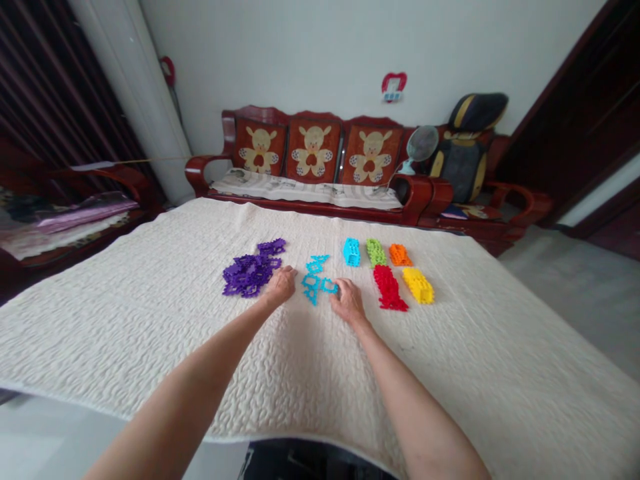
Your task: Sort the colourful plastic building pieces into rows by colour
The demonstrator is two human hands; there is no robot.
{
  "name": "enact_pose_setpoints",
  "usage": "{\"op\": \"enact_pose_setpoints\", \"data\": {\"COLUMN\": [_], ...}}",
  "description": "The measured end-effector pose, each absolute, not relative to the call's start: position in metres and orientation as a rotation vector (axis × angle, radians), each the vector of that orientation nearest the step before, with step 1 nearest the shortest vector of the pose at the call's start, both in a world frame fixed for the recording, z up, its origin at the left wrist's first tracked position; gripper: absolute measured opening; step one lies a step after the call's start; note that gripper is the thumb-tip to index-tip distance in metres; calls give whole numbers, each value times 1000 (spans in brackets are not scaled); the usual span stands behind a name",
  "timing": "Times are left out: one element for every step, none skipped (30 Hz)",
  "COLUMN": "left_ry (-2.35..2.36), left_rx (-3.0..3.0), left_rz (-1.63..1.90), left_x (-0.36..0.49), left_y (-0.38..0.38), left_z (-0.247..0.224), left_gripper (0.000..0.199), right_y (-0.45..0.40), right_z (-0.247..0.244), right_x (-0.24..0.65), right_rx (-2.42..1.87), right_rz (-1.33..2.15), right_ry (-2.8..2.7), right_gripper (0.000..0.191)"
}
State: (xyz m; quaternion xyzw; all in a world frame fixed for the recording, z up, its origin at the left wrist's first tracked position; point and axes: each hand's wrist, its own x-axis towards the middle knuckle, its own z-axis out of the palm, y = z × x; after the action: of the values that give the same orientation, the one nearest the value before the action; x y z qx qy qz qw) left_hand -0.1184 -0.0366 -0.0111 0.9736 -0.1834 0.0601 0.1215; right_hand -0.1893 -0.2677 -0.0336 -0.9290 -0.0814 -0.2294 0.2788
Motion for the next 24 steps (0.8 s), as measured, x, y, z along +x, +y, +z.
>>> {"op": "enact_pose_setpoints", "data": {"left_ry": [-539, -540, -538, -534, -529, -521, -515, -511, -507, -503, -500, -498, -497, -497, -498, -500, -502, -503, -507, -510, -512, -513, -515, -516], "left_rx": [2825, 2805, 2785, 2765, 2749, 2739, 2731, 2727, 2725, 2721, 2717, 2714, 2712, 2712, 2713, 2713, 2714, 2714, 2715, 2717, 2719, 2720, 2721, 2722], "left_rz": [202, 228, 255, 282, 305, 321, 331, 335, 335, 336, 337, 337, 335, 331, 327, 326, 329, 335, 339, 341, 342, 341, 341, 341], "left_x": [-122, -126, -129, -132, -134, -136, -137, -138, -138, -138, -137, -137, -137, -137, -136, -136, -136, -136, -136, -136, -136, -136, -136, -136], "left_y": [-36, -36, -36, -36, -36, -36, -37, -37, -37, -37, -37, -37, -37, -36, -36, -36, -35, -35, -35, -35, -35, -35, -35, -35], "left_z": [-13, -15, -17, -19, -20, -22, -22, -23, -23, -23, -24, -24, -24, -25, -25, -25, -26, -26, -26, -27, -27, -27, -26, -26], "left_gripper": [32, 34, 34, 35, 35, 35, 35, 35, 34, 34, 34, 34, 34, 34, 34, 35, 35, 35, 35, 36, 36, 36, 36, 35], "right_y": [-268, -268, -269, -269, -269, -270, -270, -270, -270, -270, -270, -270, -270, -270, -270, -270, -271, -271, -271, -272, -272, -272, -272, -271], "right_z": [-34, -35, -35, -35, -36, -36, -36, -36, -36, -36, -37, -37, -37, -38, -38, -39, -39, -39, -40, -40, -40, -41, -41, -42], "right_x": [-189, -189, -188, -188, -187, -187, -186, -186, -185, -185, -184, -184, -183, -183, -182, -182, -181, -181, -181, -181, -181, -181, -182, -182], "right_rx": [-2478, -2464, -2452, -2441, -2434, -2429, -2424, -2420, -2418, -2416, -2414, -2410, -2403, -2392, -2377, -2361, -2347, -2336, -2332, -2334, -2342, -2354, -2365, -2375], "right_rz": [-630, -641, -648, -653, -654, -657, -659, -660, -657, -652, -645, -641, -639, -643, -653, -666, -681, -694, -706, -717, -726, -735, -742, -747], "right_ry": [-208, -200, -194, -190, -189, -190, -195, -199, -195, -177, -142, -94, -43, 2, 34, 52, 59, 58, 54, 47, 39, 31, 21, 14], "right_gripper": [39, 40, 40, 40, 39, 36, 34, 31, 30, 30, 32, 34, 36, 37, 38, 39, 39, 40, 40, 41, 41, 41, 41, 41]}}
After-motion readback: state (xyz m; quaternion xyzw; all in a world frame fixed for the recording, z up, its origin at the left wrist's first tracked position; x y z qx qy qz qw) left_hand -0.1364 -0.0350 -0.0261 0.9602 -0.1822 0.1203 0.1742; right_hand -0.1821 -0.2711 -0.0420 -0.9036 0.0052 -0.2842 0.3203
